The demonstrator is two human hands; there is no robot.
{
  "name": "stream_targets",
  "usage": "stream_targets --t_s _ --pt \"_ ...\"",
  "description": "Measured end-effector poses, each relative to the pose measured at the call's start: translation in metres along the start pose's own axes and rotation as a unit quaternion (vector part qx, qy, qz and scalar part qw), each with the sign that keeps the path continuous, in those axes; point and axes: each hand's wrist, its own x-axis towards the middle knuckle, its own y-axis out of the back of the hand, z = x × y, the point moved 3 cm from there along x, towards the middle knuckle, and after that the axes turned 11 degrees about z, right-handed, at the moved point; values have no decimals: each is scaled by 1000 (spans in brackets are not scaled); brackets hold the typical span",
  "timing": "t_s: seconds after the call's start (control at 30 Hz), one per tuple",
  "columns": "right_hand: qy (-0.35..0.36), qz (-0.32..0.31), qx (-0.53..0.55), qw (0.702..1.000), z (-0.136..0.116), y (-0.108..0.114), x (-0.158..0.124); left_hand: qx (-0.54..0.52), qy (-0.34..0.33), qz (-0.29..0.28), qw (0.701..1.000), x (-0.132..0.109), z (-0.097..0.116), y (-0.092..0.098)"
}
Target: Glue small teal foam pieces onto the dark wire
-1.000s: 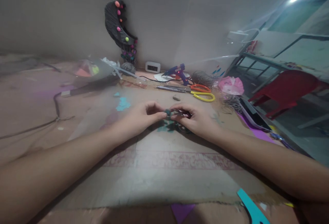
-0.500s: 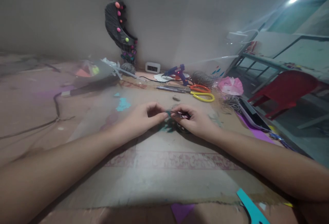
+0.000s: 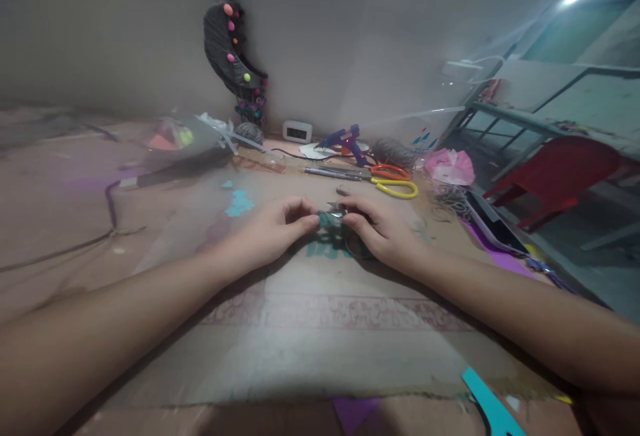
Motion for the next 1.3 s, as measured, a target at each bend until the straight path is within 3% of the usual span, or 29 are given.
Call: stream_targets --t_s 0.17,0.83,1.3 --pt "31 -11 -24 999 -5 1 0 0 -3 8 1000 0 0 0" --pt "4 -29 -31 999 -2 -1 -1 1 -14 -9 1000 -1 -1 -1" --pt "31 -24 -41 998 -2 -1 0 3 0 -10 1000 -2 3 0"
